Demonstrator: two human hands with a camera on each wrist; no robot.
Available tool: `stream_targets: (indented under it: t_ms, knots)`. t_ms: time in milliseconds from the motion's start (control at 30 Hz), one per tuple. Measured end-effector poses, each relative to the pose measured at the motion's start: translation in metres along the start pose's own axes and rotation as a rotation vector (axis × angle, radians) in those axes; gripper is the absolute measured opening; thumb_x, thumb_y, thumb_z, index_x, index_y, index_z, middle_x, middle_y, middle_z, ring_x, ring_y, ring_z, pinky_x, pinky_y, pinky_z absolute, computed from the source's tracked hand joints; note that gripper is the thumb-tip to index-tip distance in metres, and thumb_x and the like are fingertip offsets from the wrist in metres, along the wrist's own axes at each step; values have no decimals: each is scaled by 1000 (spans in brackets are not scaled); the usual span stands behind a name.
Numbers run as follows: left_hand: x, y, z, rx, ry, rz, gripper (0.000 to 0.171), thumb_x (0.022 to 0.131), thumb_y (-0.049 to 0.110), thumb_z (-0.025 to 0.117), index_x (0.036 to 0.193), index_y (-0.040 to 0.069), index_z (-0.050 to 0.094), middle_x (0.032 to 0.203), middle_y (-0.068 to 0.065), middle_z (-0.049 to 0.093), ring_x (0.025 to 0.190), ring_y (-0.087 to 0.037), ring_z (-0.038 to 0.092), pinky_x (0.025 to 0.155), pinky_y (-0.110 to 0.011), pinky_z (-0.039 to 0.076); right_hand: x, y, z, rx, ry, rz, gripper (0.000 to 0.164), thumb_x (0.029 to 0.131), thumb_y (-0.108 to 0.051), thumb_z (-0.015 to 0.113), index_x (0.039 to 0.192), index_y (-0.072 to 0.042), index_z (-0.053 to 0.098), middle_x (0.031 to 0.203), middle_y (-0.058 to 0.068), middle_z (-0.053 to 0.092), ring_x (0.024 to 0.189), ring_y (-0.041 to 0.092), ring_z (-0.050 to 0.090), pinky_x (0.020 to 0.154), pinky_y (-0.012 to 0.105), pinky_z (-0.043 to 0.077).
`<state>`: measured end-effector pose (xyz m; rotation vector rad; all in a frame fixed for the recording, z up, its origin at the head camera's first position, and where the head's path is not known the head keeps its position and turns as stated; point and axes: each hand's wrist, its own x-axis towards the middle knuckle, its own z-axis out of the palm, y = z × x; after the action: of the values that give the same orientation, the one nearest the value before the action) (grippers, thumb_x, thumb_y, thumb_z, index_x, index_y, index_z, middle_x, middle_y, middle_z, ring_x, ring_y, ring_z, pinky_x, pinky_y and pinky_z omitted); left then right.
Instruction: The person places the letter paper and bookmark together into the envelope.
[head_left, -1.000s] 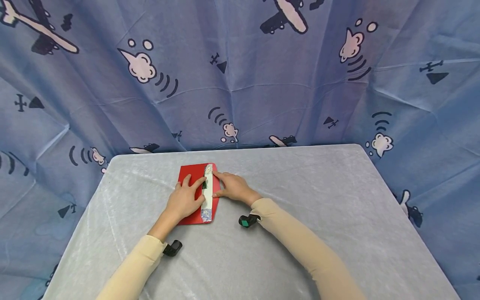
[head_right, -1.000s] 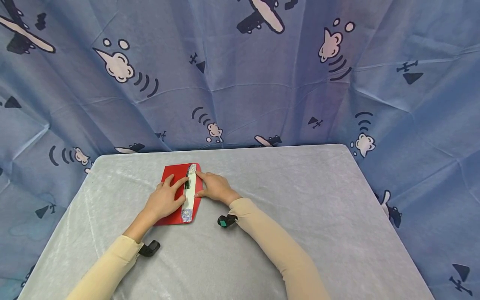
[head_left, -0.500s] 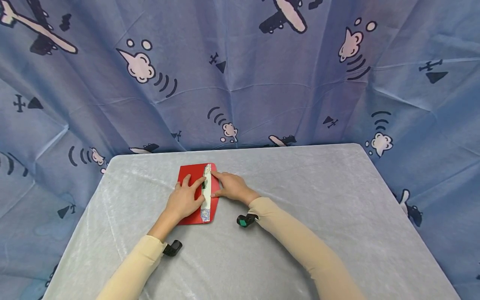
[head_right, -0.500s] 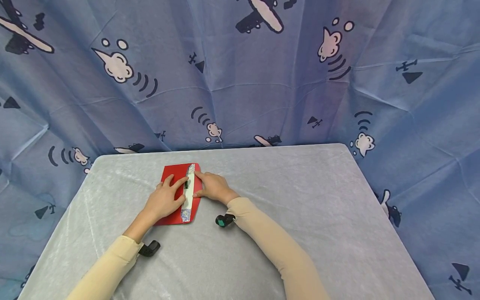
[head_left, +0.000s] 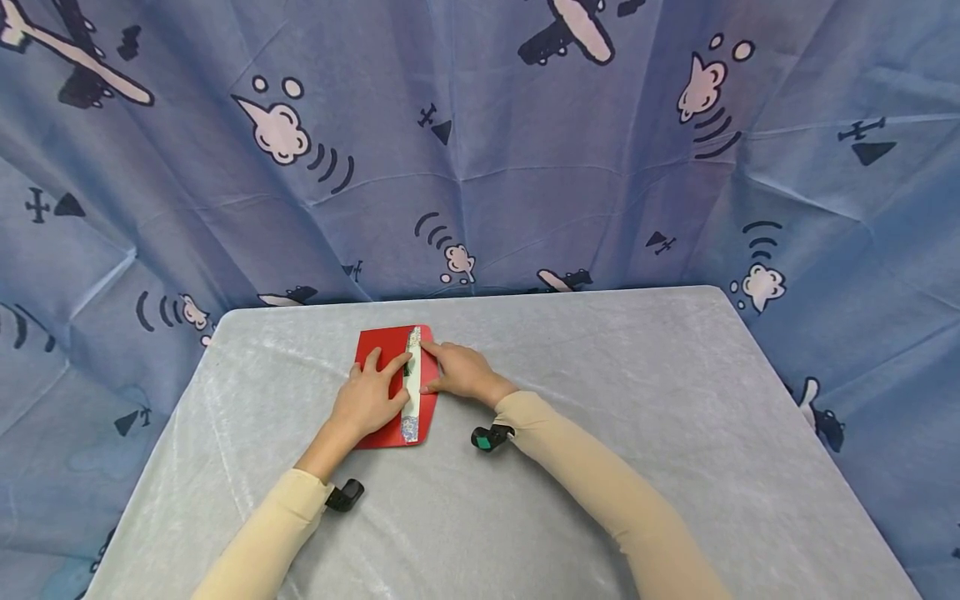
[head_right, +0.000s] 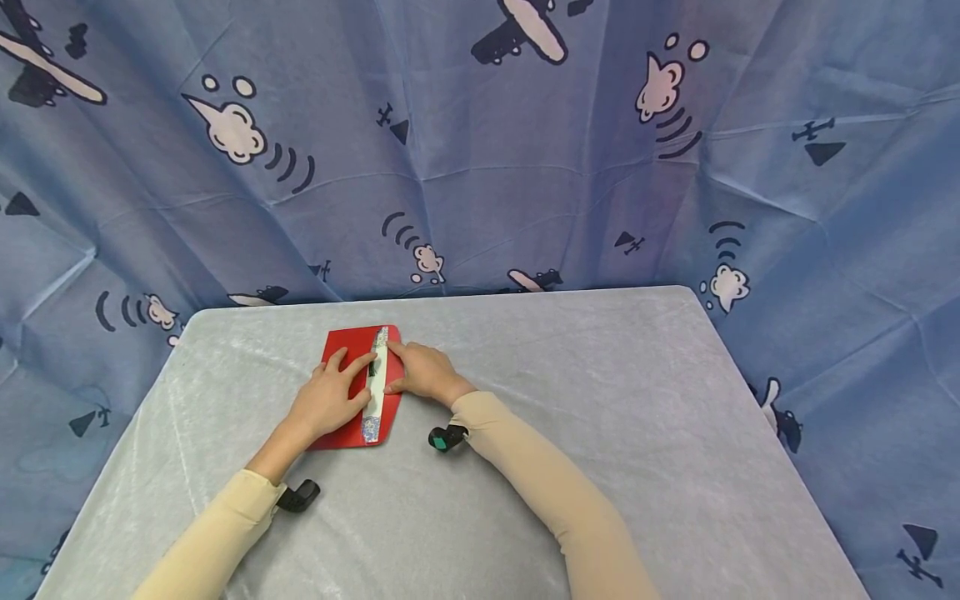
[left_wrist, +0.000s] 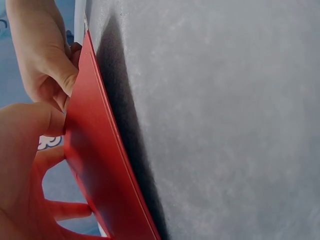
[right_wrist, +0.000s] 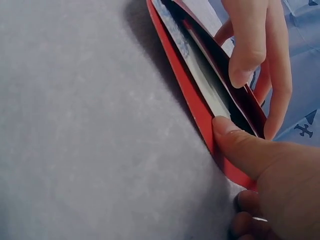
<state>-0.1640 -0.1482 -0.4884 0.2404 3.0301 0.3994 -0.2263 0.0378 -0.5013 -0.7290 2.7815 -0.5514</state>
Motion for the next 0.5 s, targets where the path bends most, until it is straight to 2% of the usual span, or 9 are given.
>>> stream_targets:
  t_ms: [300, 500]
  knots:
    - [0, -1, -1, -13, -6, 2, 64, 88, 35, 55, 151, 28, 41, 155, -27, 33, 126, -55, 48, 84, -59, 55, 1, -4, 2, 2, 21, 15, 86, 79, -49, 79, 151, -20, 42, 117, 9, 63, 92, 24, 64, 83, 41, 55]
    - [0, -1, -2, -14, -9, 2, 64, 89, 36, 56, 150, 28, 41, 155, -27, 33, 126, -55, 48, 85, -60, 55, 2, -7, 4, -1, 28, 23, 87, 78, -50, 79, 151, -20, 42, 107, 8, 59, 76, 20, 57, 68, 32, 49]
